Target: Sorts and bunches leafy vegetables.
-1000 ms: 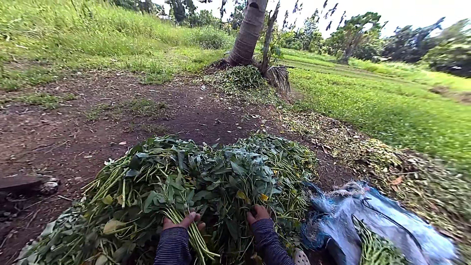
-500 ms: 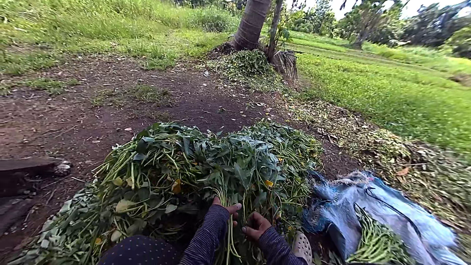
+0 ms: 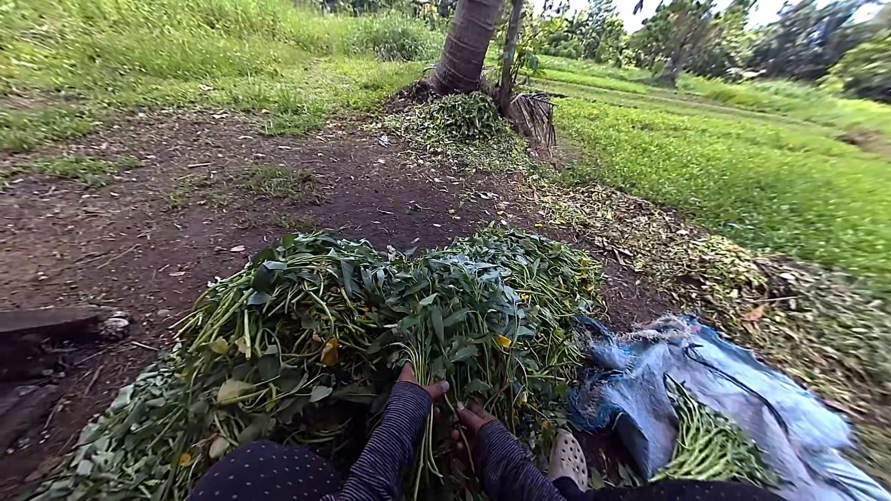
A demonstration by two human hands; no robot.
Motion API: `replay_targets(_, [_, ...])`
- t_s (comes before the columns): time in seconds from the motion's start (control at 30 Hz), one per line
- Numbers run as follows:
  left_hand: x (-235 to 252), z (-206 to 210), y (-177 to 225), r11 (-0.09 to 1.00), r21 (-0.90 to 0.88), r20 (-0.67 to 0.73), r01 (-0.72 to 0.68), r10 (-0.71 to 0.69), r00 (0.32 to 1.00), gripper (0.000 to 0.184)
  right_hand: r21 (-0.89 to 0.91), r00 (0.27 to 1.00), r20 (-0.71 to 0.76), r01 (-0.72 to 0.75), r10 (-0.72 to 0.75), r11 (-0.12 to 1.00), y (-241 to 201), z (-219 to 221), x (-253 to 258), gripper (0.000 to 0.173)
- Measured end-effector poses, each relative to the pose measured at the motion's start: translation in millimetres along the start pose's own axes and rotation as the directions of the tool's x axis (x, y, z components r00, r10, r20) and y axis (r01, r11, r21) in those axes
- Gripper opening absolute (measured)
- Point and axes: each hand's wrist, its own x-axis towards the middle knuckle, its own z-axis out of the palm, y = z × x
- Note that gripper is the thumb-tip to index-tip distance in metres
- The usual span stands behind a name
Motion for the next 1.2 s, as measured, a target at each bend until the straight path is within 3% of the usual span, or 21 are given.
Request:
replay_targets(0.07, [6,2,-4,0.998,-0.057,-0.070,0.024,-0.028,0.997,0.090,-0.302,0.983,-0.015,0.168,-0.181,0.938,-1,-2,-2,0.027])
replay_targets(0.13, [12,5,-6,0.999,-0.033,-0.149,0.041,-0.045,0.988,0.094,-0.664,0.900,0.119,0.387,-0.420,0.640,0,-10,-5,0.032])
replay_targets(0.17, [15,5,-6,0.999,-0.012,-0.200,0.044,-0.045,0.979,0.095,-0.755,0.836,0.209,0.467,-0.507,0.459,5,-13,-6,0.031])
replay_targets(0.2, [18,3,-5,0.999,0.008,-0.240,0.044,-0.041,0.970,0.093,-0.805,0.814,0.292,0.493,-0.502,0.330,10,-17,-9,0.029])
replay_targets(0.27, [23,-6,-3,0.998,0.028,-0.253,0.051,-0.042,0.966,0.090,-0.894,0.911,0.339,0.389,-0.234,0.222,16,-25,-16,0.027])
replay_targets(0.3, [23,-9,-2,0.998,0.045,-0.248,0.053,-0.041,0.968,0.089,-0.951,0.958,0.287,0.283,0.015,0.125,14,-27,-17,0.031])
replay_targets(0.33, [22,-10,-1,0.998,0.040,-0.246,0.049,-0.037,0.968,0.089,-0.982,0.945,0.181,0.189,0.273,-0.001,7,-28,-16,0.037])
replay_targets(0.37, [22,-11,-1,0.999,0.005,-0.247,0.039,-0.036,0.968,0.091,-0.986,0.906,0.096,0.143,0.413,-0.084,2,-33,-15,0.043])
replay_targets(0.4, [22,-12,-1,0.999,-0.025,-0.248,0.034,-0.039,0.968,0.093,-0.987,0.907,0.081,0.130,0.413,-0.093,2,-47,-9,0.044])
replay_targets(0.43, [23,-13,-3,0.999,-0.042,-0.251,0.034,-0.044,0.967,0.095,-0.991,0.948,0.126,0.133,0.291,-0.004,2,-65,-3,0.043])
replay_targets(0.5, [23,-14,-4,0.998,-0.042,-0.255,0.043,-0.052,0.966,0.096,-0.925,0.981,0.176,0.191,-0.076,0.330,-12,-73,-5,0.036])
replay_targets(0.53, [22,-15,-3,0.998,-0.023,-0.253,0.051,-0.055,0.966,0.094,-0.861,0.969,0.178,0.239,-0.174,0.448,-25,-63,-11,0.037])
replay_targets(0.6, [18,-15,0,0.999,0.000,-0.242,0.049,-0.047,0.969,0.089,-0.770,0.951,0.223,0.306,-0.213,0.560,-41,-38,-21,0.049])
replay_targets(0.67, [16,-16,0,0.998,-0.055,-0.214,0.022,-0.034,0.976,0.091,-0.719,0.948,0.280,0.313,-0.154,0.621,-34,-21,-15,0.052])
replay_targets(0.73, [15,-18,1,0.993,-0.122,-0.212,0.009,-0.035,0.977,0.091,-0.728,0.945,0.296,0.317,-0.139,0.608,-17,-18,-1,0.039])
replay_targets(0.87, [22,-24,-5,0.997,-0.060,-0.280,0.054,-0.069,0.957,0.072,-0.921,0.960,0.257,0.278,-0.110,0.272,-8,-26,8,0.058])
replay_targets(0.93, [23,-25,-7,0.994,0.056,-0.263,0.097,-0.080,0.962,0.071,-0.926,0.980,0.157,0.190,-0.125,0.326,-18,-34,13,0.060])
replay_targets(1.0, [20,-19,-7,0.994,0.060,-0.219,0.087,-0.072,0.973,0.079,-0.888,0.960,0.168,0.245,-0.222,0.389,-30,-34,22,0.046])
replay_targets(1.1, [17,-15,-8,0.999,-0.001,-0.196,0.054,-0.053,0.979,0.078,-0.869,0.942,0.238,0.315,-0.235,0.382,-33,-15,52,0.055])
replay_targets(1.13, [17,-16,-8,0.998,-0.038,-0.176,0.050,-0.056,0.983,0.085,-0.861,0.943,0.241,0.317,-0.229,0.398,-29,-8,65,0.060])
replay_targets(1.2, [12,-18,-5,0.989,-0.144,-0.168,0.020,-0.045,0.985,0.092,-0.797,0.939,0.248,0.337,-0.237,0.501,-23,3,81,0.059])
